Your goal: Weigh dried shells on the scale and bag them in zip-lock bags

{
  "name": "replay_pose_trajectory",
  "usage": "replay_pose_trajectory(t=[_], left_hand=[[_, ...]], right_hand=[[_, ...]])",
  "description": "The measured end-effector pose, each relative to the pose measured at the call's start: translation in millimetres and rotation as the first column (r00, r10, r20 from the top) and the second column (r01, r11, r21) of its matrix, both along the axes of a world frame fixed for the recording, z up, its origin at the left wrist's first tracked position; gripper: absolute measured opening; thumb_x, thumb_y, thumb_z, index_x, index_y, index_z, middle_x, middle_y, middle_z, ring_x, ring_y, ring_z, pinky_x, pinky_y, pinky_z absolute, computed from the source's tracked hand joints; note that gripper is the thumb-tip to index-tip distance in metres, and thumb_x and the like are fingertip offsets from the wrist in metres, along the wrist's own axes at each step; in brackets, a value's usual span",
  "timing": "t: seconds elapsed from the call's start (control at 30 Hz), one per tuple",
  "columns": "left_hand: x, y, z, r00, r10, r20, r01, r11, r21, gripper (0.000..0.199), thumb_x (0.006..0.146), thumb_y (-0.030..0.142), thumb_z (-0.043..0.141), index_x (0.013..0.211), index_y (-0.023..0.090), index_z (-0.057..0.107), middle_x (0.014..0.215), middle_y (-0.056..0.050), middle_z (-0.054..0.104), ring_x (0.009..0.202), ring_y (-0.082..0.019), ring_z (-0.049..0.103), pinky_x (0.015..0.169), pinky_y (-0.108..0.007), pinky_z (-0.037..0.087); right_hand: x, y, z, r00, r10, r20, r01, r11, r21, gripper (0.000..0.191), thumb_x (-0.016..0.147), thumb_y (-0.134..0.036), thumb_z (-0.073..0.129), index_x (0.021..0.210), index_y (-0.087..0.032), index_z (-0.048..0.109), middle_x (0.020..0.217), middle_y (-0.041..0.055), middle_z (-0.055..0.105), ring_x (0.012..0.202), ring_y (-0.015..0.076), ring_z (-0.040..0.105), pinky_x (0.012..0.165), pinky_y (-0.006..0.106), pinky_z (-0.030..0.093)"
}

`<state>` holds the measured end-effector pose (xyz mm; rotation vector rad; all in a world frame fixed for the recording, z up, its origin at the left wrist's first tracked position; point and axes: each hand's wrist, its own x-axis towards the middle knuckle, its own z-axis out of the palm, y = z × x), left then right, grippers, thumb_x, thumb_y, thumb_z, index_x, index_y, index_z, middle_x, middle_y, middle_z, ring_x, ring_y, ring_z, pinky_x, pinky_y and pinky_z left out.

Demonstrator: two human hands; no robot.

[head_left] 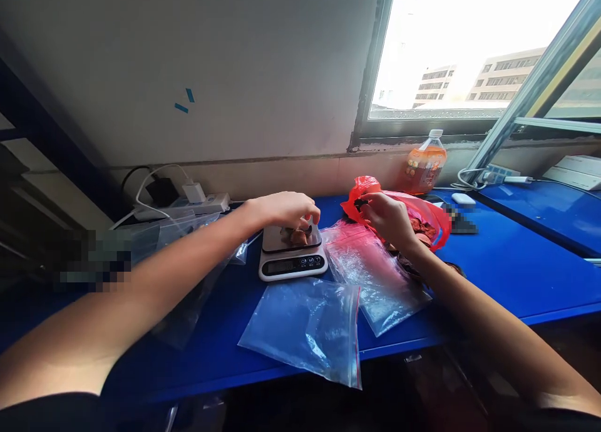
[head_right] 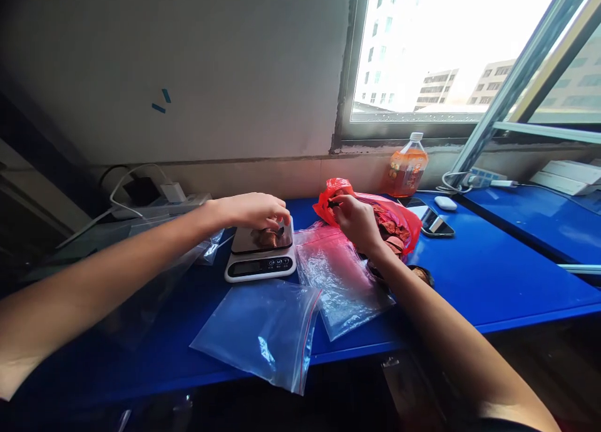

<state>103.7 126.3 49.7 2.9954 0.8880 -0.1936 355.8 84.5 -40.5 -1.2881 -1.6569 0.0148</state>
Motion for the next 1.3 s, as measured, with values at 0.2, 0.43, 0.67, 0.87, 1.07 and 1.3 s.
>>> replay_pose_trajectory(t=[0.2,0.43,0.67,0.87,1.07,1.3], left_hand=[[11,15,-5.3,0.999,-0.041,-0.005,0.041,0.998,-0.045,0.005,0.072,0.018,0.070,0.075,0.021,0.069,0.077,0.001,0.067,0.073,-0.015,0.059,0.064,-0.022,0.038],[-4,14,5.6,0.900,0.008,0.435,0.014,0.999,-0.048,0.009,0.083,0.020,0.056,0.092,0.020,0.056,0.081,-0.001,0.064,0.072,-0.015,0.061,0.062,-0.024,0.042],[-66,-23,-12.6,0.195,0.247,0.949,-0.124,0.966,-0.226,0.009,0.087,0.024,0.057,0.095,0.024,0.053,0.070,0.003,0.052,0.051,-0.010,0.053,0.049,-0.023,0.046],[-102,-33,-38.5,-0.085,0.411,0.908,-0.203,0.885,-0.420,0.030,0.074,0.028,0.073,0.102,0.022,0.061,0.077,0.001,0.058,0.053,-0.008,0.056,0.048,-0.017,0.048],[-97,-59,-60.0,0.065,0.523,0.850,-0.325,0.816,-0.478,0.023,0.077,0.034,0.068,0.089,0.015,0.070,0.079,-0.004,0.070,0.058,-0.013,0.062,0.055,-0.021,0.052],[-88,-76,-55.6,0.228,0.477,0.849,-0.429,0.832,-0.352,0.021,0.082,0.034,0.060,0.090,0.016,0.067,0.073,-0.002,0.069,0.059,-0.015,0.065,0.056,-0.023,0.051]], right_hand=[[-6,0,-2.8,0.997,0.033,0.074,-0.033,0.999,0.003,0.020,0.081,-0.028,0.053,0.091,-0.017,0.067,0.070,0.0029,0.066,0.058,0.0137,0.055,0.060,0.026,0.042],[-8,-8,4.3,0.995,0.099,0.014,-0.100,0.985,0.140,0.014,0.084,-0.025,0.051,0.085,-0.018,0.064,0.081,0.0045,0.070,0.071,0.0155,0.064,0.061,0.026,0.051],[-11,-16,18.0,0.997,0.069,-0.024,-0.063,0.980,0.189,0.012,0.082,-0.024,0.056,0.087,-0.018,0.065,0.079,0.0028,0.070,0.066,0.0140,0.065,0.059,0.026,0.053],[-38,-21,50.8,0.997,-0.037,0.065,0.021,0.973,0.230,0.011,0.081,-0.025,0.057,0.084,-0.018,0.065,0.081,0.0039,0.067,0.064,0.0132,0.059,0.058,0.027,0.049],[-39,-29,69.4,0.950,-0.308,0.045,0.274,0.895,0.353,0.004,0.078,-0.021,0.057,0.080,-0.020,0.061,0.078,0.0047,0.060,0.065,0.0163,0.056,0.062,0.033,0.047],[-75,-37,15.8,0.966,0.257,0.037,-0.259,0.961,0.093,0.013,0.084,-0.027,0.059,0.075,-0.018,0.057,0.066,0.0000,0.060,0.057,0.0109,0.054,0.054,0.024,0.043]])
